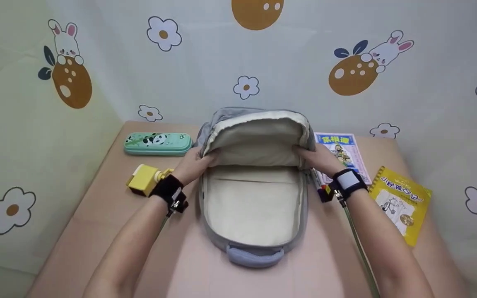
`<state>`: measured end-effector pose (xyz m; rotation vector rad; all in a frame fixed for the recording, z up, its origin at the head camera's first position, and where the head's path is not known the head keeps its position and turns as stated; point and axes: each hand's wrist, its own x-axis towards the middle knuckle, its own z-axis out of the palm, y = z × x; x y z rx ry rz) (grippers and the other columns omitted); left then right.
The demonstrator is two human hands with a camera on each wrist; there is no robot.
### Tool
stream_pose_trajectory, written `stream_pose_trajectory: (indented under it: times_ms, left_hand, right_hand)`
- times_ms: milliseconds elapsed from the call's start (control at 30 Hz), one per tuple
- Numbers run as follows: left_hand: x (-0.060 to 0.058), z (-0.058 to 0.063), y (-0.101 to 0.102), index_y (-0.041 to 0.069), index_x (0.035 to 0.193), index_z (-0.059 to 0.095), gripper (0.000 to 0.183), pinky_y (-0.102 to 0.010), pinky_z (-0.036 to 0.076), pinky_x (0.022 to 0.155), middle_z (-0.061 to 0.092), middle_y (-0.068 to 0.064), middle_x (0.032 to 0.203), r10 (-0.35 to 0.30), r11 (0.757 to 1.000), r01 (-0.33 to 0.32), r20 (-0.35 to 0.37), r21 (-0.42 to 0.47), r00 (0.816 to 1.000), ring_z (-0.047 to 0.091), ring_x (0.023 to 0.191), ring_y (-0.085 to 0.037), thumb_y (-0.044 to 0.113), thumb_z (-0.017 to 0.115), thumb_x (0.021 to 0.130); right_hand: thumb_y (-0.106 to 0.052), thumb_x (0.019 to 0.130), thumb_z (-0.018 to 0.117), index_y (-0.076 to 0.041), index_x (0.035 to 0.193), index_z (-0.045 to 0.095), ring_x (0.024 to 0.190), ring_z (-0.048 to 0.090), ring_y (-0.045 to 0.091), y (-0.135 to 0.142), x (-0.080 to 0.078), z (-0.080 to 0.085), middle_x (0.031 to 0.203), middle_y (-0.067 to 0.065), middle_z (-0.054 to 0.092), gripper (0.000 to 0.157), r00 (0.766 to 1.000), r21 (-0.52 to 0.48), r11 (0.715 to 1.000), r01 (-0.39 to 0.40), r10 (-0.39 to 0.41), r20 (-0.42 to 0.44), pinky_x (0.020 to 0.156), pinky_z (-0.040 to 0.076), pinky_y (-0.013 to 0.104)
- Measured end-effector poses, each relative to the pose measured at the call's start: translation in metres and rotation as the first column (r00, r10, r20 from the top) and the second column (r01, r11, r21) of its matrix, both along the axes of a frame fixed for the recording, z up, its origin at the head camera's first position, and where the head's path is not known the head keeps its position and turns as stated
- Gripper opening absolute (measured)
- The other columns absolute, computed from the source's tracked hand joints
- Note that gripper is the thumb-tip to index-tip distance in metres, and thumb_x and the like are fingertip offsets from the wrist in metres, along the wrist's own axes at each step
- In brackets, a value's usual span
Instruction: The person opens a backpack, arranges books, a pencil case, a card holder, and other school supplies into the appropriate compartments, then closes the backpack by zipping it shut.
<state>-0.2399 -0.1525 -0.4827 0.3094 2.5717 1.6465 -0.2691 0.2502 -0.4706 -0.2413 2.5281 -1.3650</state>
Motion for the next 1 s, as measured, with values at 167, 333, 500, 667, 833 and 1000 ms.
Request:
stream_pose_trajectory:
  times_ms: [167, 333, 500, 667, 833, 1000]
  left_hand:
    - [-0.004, 0.001, 0.004, 0.008, 0.096, 0.063, 0.048, -0.032, 0.046, 0.066, 0.056, 0.0, 0.079, 0.055, 0.993, -0.065, 0.093, 0.102, 0.994, 0.053, 0.07, -0.016, 0.056, 0.064, 0.096]
    - [-0.007, 0.001, 0.007, 0.007, 0.093, 0.061, 0.05, -0.031, 0.042, 0.061, 0.045, 0.004, 0.068, 0.076, 0.984, -0.098, 0.145, 0.151, 0.986, 0.045, 0.061, -0.014, 0.057, 0.065, 0.095]
    - [-0.004, 0.002, 0.01, 0.008, 0.094, 0.062, 0.05, -0.034, 0.042, 0.064, 0.043, 0.003, 0.07, 0.072, 0.982, -0.101, 0.177, 0.161, 0.982, 0.044, 0.064, -0.015, 0.058, 0.064, 0.095]
    - [-0.003, 0.003, 0.013, 0.014, 0.078, 0.054, 0.048, -0.03, 0.038, 0.057, 0.043, 0.005, 0.065, 0.066, 0.984, -0.096, 0.189, 0.153, 0.98, 0.041, 0.058, -0.012, 0.058, 0.064, 0.095]
    - [-0.004, 0.001, 0.011, 0.013, 0.08, 0.056, 0.049, -0.031, 0.04, 0.058, 0.044, 0.004, 0.066, 0.069, 0.985, -0.096, 0.182, 0.145, 0.981, 0.042, 0.058, -0.013, 0.059, 0.064, 0.094]
    - [-0.006, -0.002, 0.011, 0.007, 0.098, 0.067, 0.053, -0.033, 0.045, 0.067, 0.052, 0.001, 0.075, 0.065, 0.986, -0.089, 0.168, 0.142, 0.984, 0.051, 0.069, -0.015, 0.06, 0.064, 0.094]
  right_hand:
    - [-0.062, 0.093, 0.065, 0.0, 0.146, 0.048, 0.123, 0.057, 0.035, -0.003, 0.0, -0.002, 0.138, 0.021, 0.056, 0.083, 0.999, -0.025, 0.999, 0.027, -0.027, 0.023, 0.102, 0.046, 0.051]
    - [-0.06, 0.092, 0.067, 0.0, 0.144, 0.051, 0.119, 0.06, 0.035, -0.001, 0.008, -0.007, 0.133, 0.021, 0.061, 0.081, 0.999, -0.039, 0.998, 0.046, -0.046, -0.001, 0.102, 0.046, 0.05]
    - [-0.056, 0.094, 0.068, -0.001, 0.139, 0.057, 0.115, 0.061, 0.034, 0.006, 0.023, -0.009, 0.128, 0.018, 0.064, 0.071, 1.0, -0.044, 0.999, 0.009, -0.01, -0.015, 0.101, 0.047, 0.05]
    - [-0.051, 0.095, 0.069, -0.008, 0.147, 0.052, 0.131, 0.053, 0.036, 0.024, 0.038, -0.003, 0.142, 0.015, 0.058, 0.07, 0.997, -0.005, 0.998, -0.061, 0.061, -0.046, 0.106, 0.043, 0.054]
    - [-0.05, 0.099, 0.063, -0.006, 0.149, 0.05, 0.141, 0.043, 0.039, 0.055, 0.045, 0.004, 0.151, 0.017, 0.05, 0.068, 0.997, 0.047, 0.996, -0.072, 0.074, -0.032, 0.113, 0.035, 0.057]
    - [-0.057, 0.1, 0.055, 0.005, 0.148, 0.046, 0.138, 0.041, 0.046, 0.096, 0.054, 0.008, 0.151, 0.03, 0.043, 0.078, 0.997, 0.167, 0.984, 0.056, -0.064, 0.042, 0.111, 0.035, 0.059]
